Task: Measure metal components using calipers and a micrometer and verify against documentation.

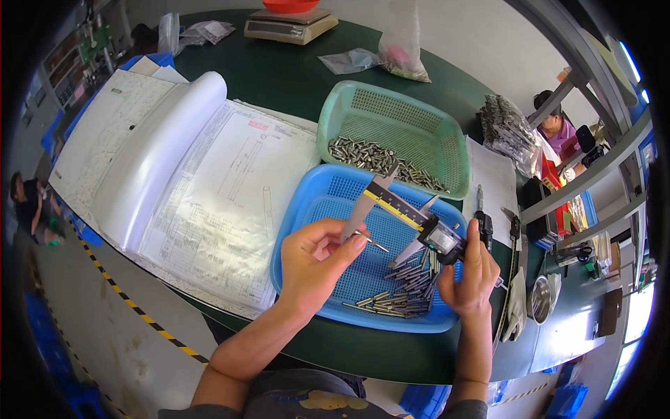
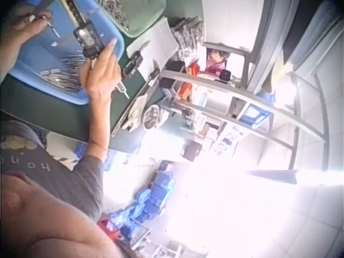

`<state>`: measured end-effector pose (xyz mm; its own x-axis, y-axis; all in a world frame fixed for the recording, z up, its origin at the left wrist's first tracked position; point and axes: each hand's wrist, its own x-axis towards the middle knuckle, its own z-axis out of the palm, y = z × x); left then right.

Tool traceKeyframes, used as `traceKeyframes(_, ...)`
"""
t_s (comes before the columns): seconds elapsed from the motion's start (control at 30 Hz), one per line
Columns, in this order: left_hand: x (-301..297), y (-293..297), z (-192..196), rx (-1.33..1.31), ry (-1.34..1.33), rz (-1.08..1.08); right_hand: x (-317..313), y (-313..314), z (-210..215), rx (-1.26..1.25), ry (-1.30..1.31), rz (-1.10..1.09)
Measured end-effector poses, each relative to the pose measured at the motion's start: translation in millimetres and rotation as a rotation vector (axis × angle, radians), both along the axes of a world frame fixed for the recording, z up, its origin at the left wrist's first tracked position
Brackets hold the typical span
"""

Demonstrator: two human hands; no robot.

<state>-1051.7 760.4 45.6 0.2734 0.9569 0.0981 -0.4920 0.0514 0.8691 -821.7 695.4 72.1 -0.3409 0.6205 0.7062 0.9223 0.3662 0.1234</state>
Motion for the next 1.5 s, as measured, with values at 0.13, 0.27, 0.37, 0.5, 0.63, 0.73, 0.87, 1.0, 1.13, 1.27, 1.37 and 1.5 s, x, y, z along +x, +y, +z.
traceKeyframes(0.13,-0.8,0.1,-0.4,-0.042,-0.076,0.004,0.3,1.6,-1.8,0.024,0.013,0.016)
traceKeyframes(0.27,-1.7,1.4,-1.5,-0.072,-0.041,-0.005,-0.9,0.1,-3.4,-0.05,0.045,-0.004)
traceKeyframes(0.37,-2.4,2.7,-2.3,-0.084,-0.058,-0.011,-1.1,2.2,-4.3,-0.026,0.066,0.008)
traceKeyframes(0.5,-4.5,3.7,-2.7,-0.115,-0.071,-0.018,-0.3,1.4,-4.4,-0.011,0.052,-0.02)
traceKeyframes(0.63,-6.0,4.8,-2.0,-0.137,-0.088,-0.037,-1.5,0.3,-6.1,-0.034,0.068,-0.07)
traceKeyframes(0.73,-6.5,4.3,-1.5,-0.11,-0.082,-0.051,-1.5,0.0,-6.2,-0.052,0.082,-0.086)
traceKeyframes(0.87,-6.7,4.2,-1.0,-0.111,-0.044,-0.039,-1.3,1.2,-5.8,-0.079,0.114,-0.079)
traceKeyframes(1.0,-6.2,4.4,0.0,-0.143,-0.024,-0.065,-0.4,1.5,-4.8,-0.086,0.136,-0.067)
traceKeyframes(1.13,-4.8,4.2,3.4,-0.152,0.034,-0.066,-0.1,1.9,-5.0,-0.087,0.137,-0.067)
traceKeyframes(1.27,-2.8,3.8,4.5,-0.159,0.062,-0.065,1.0,-0.3,-6.5,-0.112,0.141,-0.087)
traceKeyframes(1.37,-4.1,3.2,1.9,-0.172,0.079,-0.06,2.2,0.2,-6.5,-0.154,0.15,-0.087)
traceKeyframes(1.5,-1.9,4.0,-4.5,-0.183,0.029,-0.076,1.9,0.2,-7.4,-0.202,0.162,-0.077)
